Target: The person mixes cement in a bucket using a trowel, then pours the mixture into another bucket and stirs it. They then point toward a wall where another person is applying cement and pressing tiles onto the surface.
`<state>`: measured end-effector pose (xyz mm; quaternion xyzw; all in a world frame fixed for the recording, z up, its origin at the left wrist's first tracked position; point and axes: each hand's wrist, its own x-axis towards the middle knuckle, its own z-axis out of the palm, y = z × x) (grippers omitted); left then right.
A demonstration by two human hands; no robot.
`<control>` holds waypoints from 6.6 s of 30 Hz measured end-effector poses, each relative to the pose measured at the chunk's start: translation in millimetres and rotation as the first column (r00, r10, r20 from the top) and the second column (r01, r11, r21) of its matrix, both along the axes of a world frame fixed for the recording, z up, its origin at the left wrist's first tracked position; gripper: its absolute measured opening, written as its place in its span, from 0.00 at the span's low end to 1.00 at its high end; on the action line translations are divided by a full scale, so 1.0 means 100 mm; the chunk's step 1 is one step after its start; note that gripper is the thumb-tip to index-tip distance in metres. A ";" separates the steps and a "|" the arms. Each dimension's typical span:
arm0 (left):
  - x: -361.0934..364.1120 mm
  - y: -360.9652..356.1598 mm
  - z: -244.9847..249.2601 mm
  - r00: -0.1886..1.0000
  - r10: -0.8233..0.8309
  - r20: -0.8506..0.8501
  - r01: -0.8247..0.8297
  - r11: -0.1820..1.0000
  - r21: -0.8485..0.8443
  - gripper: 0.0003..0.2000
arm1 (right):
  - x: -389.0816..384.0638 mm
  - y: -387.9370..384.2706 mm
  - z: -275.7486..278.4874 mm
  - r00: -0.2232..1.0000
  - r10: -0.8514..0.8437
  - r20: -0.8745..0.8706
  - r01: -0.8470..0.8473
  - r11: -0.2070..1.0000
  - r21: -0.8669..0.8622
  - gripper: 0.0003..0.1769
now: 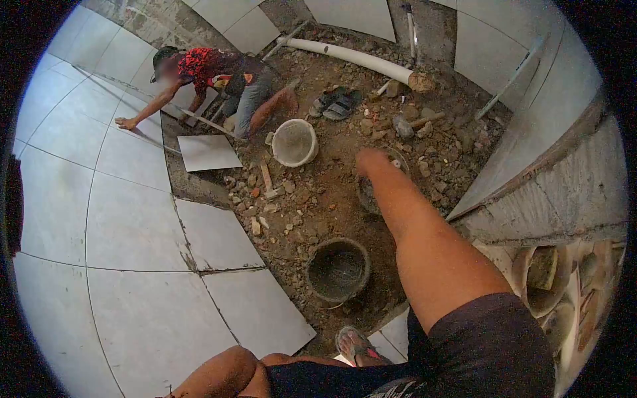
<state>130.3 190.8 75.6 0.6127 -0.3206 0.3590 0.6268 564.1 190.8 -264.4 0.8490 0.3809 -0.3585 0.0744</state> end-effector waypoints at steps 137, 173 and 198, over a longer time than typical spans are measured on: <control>-0.78 2.70 -3.72 -0.647 0.654 -0.391 0.149 0.612 0.777 0.26 | 0.18 -0.27 0.17 0.994 -0.098 0.041 0.099 0.995 -0.025 0.19; -0.69 2.58 -3.34 -0.681 0.568 -0.462 0.033 0.654 0.756 0.32 | 0.29 -0.18 0.02 0.991 0.114 0.068 -0.110 0.992 -0.054 0.16; -0.70 2.53 -3.38 -0.655 0.626 -0.424 0.084 0.618 0.782 0.28 | 0.49 -0.11 -0.43 0.984 0.173 0.048 -0.167 0.981 -0.095 0.09</control>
